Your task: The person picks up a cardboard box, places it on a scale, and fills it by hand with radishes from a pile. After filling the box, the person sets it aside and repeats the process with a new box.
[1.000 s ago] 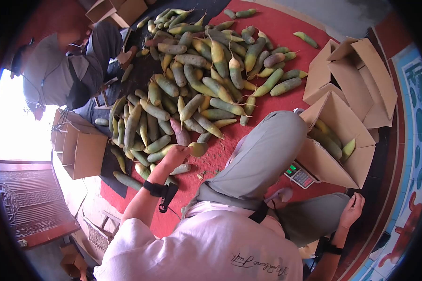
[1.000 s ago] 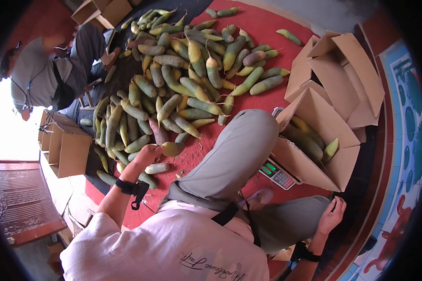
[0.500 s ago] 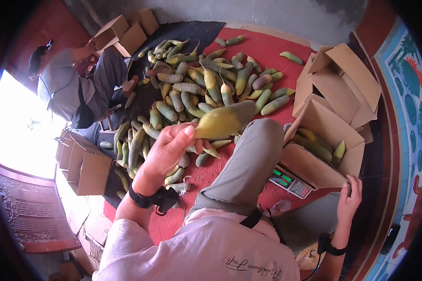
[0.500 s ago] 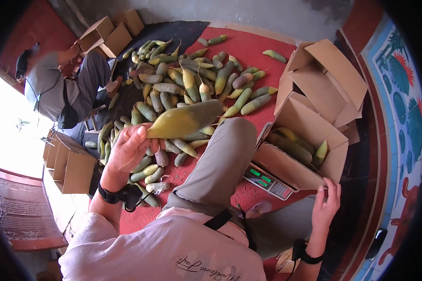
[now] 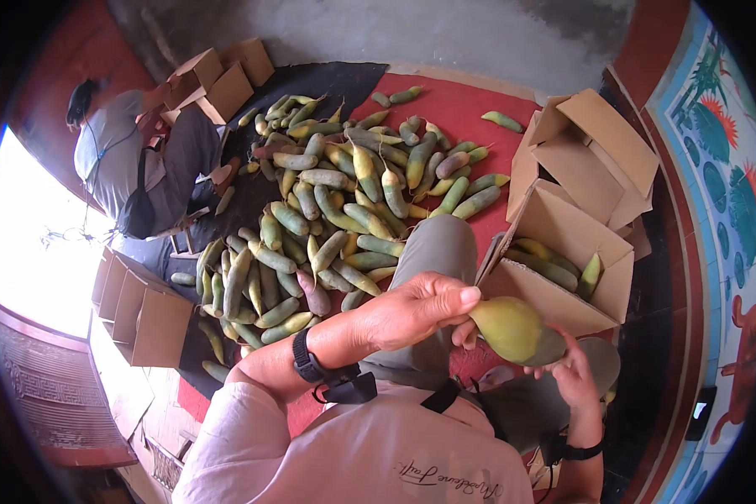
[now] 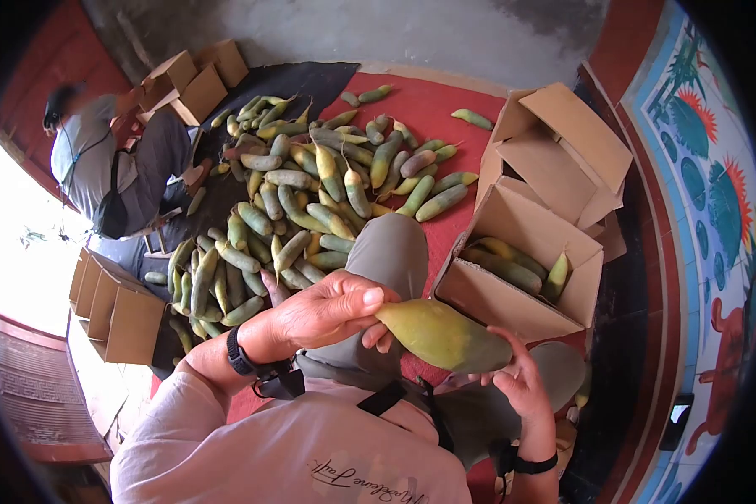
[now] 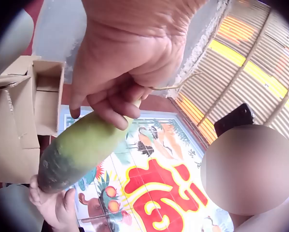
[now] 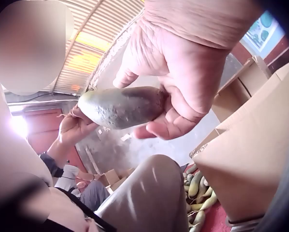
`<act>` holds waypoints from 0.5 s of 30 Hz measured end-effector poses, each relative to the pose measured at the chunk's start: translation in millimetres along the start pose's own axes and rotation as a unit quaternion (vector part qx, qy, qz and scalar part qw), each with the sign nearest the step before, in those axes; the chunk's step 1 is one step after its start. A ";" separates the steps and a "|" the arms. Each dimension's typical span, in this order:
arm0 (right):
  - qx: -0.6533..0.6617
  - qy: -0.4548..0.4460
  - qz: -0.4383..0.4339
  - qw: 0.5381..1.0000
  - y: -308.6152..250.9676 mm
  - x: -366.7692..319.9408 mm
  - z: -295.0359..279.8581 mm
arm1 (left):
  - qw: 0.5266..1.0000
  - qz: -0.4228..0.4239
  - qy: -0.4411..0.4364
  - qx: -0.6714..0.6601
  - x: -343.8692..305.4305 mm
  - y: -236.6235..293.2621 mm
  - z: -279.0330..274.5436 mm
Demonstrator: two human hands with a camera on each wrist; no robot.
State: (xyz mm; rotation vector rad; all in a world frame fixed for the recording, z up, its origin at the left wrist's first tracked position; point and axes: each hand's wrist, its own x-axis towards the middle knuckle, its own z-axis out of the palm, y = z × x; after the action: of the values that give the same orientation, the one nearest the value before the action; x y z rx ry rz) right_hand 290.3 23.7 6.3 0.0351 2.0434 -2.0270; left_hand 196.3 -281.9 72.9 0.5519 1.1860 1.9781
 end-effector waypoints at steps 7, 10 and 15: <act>0.182 0.026 -0.008 0.983 1.2 -15.7 2.2 | 0.996 -0.009 -0.002 -0.093 22.2 -32.3 -16.5; 0.177 0.054 -0.012 0.983 -9.2 -22.5 6.3 | 0.998 -0.021 -0.005 -0.066 35.7 -43.2 -24.0; 0.079 0.167 -0.013 0.983 -27.0 -31.7 -12.0 | 0.998 -0.017 0.034 0.045 56.8 -71.4 -44.5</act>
State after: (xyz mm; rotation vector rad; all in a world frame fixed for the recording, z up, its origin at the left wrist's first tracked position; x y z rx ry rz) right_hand 313.4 40.1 39.0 0.4079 2.0684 -2.3263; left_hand 157.6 -241.7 -11.9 0.5092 1.3245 1.9348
